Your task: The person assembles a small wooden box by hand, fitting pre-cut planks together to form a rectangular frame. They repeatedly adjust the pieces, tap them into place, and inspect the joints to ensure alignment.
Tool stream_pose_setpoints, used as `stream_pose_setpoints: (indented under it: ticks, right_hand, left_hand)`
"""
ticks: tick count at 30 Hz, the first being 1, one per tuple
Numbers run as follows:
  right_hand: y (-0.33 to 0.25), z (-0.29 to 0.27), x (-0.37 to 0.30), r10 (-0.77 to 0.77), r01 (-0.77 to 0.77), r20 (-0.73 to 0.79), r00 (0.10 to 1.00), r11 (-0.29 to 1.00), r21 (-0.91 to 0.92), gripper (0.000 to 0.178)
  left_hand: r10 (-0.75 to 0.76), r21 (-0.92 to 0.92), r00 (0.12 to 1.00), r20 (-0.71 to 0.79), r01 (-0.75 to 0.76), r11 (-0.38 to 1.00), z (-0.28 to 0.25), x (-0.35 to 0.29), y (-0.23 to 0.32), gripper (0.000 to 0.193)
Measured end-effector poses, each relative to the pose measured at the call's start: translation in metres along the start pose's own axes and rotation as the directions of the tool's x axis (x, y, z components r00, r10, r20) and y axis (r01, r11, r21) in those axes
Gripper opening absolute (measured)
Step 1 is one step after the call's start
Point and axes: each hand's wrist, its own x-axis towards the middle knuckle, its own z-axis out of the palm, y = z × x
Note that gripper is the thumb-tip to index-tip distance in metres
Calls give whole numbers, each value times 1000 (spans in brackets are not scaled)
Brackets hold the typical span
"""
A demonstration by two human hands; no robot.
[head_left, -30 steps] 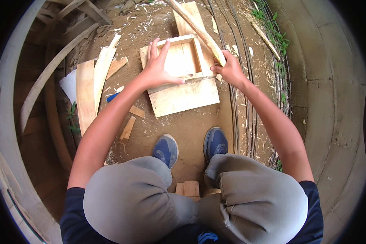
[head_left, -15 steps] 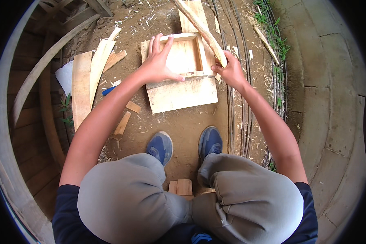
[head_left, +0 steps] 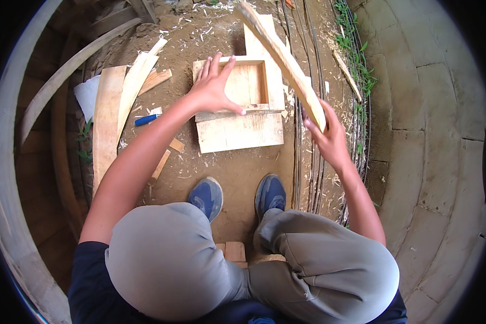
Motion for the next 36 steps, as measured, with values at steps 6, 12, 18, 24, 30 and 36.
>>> stream_pose_setpoints:
  ticks: [6, 12, 18, 24, 30, 36]
  right_hand:
    - [26, 1, -44, 189, -185, 78, 979, 981, -60, 55]
    - [32, 13, -45, 99, -83, 50, 994, 965, -250, 51]
    - [15, 13, -36, 136, -124, 18, 990, 939, -321, 51]
    - [-30, -15, -27, 271, -250, 93, 958, 950, -189, 46]
    - [-86, -61, -4, -473, 577, -565, 676, 817, 6, 18]
    - [44, 17, -42, 279, -232, 119, 953, 923, -306, 20]
  left_hand:
    - [1, -44, 1000, 28, 0, 999, 2, 4, 2, 150]
    - [6, -85, 999, -40, -9, 996, 9, 5, -10, 157]
    - [-96, -97, 995, 20, 97, 991, 3, 1, 2, 162]
    - [-111, -171, 993, 45, 117, 978, 2, -1, 6, 167]
    - [-154, -204, 988, -24, 146, 968, 13, -7, -7, 172]
    - [-121, -189, 993, 11, 121, 975, 9, 6, 9, 171]
